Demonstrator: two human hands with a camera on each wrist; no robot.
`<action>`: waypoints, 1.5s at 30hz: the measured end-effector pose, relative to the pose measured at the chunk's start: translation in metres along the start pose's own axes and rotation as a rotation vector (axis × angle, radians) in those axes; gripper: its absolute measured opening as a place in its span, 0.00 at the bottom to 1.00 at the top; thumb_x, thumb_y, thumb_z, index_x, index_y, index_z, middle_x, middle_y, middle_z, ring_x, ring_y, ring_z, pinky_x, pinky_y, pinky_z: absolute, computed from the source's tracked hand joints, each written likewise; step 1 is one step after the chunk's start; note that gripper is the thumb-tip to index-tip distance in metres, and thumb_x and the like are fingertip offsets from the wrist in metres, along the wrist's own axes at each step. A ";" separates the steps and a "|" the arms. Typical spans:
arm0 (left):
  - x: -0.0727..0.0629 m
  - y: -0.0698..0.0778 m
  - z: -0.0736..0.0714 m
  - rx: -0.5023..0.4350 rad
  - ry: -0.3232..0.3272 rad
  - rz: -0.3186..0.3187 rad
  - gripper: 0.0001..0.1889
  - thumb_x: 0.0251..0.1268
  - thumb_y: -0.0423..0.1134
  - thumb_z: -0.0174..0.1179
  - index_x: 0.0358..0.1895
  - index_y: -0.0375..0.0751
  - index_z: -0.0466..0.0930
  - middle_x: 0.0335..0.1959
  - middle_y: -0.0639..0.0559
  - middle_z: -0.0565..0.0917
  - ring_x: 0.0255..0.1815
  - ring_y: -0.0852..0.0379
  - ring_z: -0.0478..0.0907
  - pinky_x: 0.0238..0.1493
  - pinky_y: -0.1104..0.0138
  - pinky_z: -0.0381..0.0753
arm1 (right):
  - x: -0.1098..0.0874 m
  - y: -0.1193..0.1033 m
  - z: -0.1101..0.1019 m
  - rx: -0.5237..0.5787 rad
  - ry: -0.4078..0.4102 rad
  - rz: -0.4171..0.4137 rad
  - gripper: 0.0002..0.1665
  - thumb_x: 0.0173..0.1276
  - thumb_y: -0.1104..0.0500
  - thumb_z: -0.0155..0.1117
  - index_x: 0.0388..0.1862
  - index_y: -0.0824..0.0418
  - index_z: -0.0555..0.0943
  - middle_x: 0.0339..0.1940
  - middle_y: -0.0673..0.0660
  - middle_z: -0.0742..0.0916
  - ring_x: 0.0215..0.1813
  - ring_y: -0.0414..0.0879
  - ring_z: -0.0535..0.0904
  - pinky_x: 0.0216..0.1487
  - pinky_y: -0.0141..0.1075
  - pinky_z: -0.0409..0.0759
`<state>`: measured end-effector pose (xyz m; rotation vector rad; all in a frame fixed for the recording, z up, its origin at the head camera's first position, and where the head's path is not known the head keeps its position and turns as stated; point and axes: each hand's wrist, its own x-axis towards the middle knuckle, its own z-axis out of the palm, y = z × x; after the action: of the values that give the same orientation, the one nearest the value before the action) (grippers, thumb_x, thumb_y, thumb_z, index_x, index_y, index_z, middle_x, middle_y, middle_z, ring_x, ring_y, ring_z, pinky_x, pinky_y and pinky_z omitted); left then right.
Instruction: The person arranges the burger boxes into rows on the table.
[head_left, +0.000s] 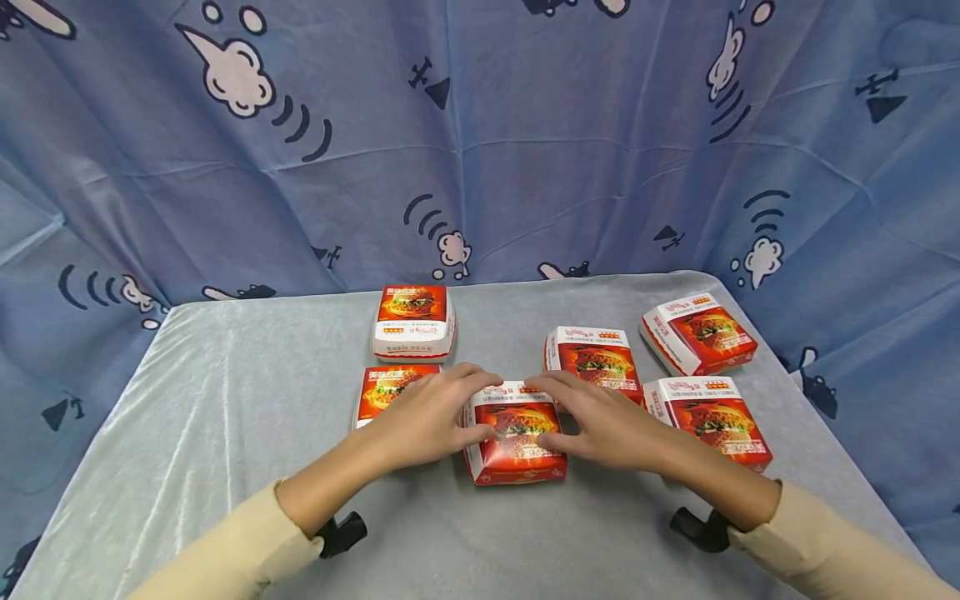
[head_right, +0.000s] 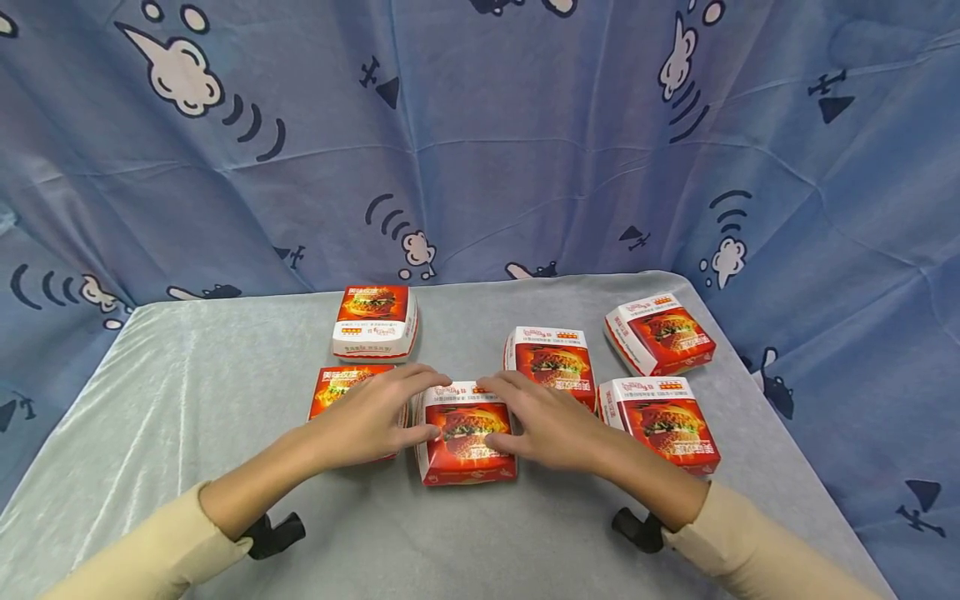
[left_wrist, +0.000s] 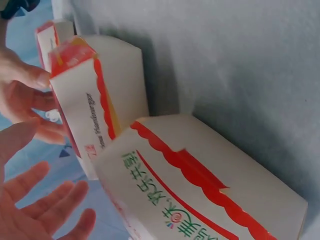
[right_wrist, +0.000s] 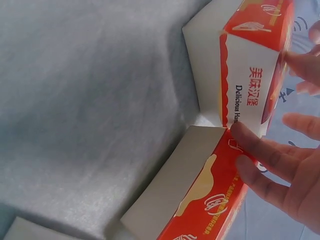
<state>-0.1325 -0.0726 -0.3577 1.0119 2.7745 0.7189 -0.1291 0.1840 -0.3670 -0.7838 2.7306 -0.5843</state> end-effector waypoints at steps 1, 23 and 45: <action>0.001 -0.001 0.000 0.002 0.002 -0.001 0.30 0.61 0.49 0.70 0.65 0.46 0.77 0.59 0.52 0.80 0.53 0.57 0.80 0.51 0.57 0.81 | 0.000 0.000 0.000 0.004 0.000 0.003 0.40 0.63 0.43 0.71 0.72 0.51 0.70 0.70 0.56 0.74 0.64 0.53 0.74 0.59 0.58 0.75; 0.010 -0.005 0.011 0.092 -0.082 0.056 0.24 0.63 0.52 0.67 0.60 0.47 0.83 0.51 0.52 0.83 0.51 0.54 0.80 0.58 0.53 0.74 | -0.002 0.004 -0.002 0.007 0.005 -0.015 0.33 0.69 0.50 0.67 0.71 0.56 0.72 0.66 0.57 0.79 0.64 0.52 0.75 0.61 0.56 0.75; 0.014 -0.004 0.016 0.092 -0.021 0.089 0.17 0.69 0.44 0.63 0.58 0.45 0.83 0.47 0.52 0.85 0.44 0.55 0.83 0.54 0.54 0.77 | -0.011 0.000 -0.008 -0.035 -0.040 -0.032 0.38 0.63 0.51 0.74 0.71 0.54 0.72 0.66 0.57 0.78 0.63 0.53 0.76 0.57 0.55 0.78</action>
<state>-0.1413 -0.0603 -0.3733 1.1598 2.7820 0.5922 -0.1227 0.1920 -0.3587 -0.8396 2.7036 -0.5232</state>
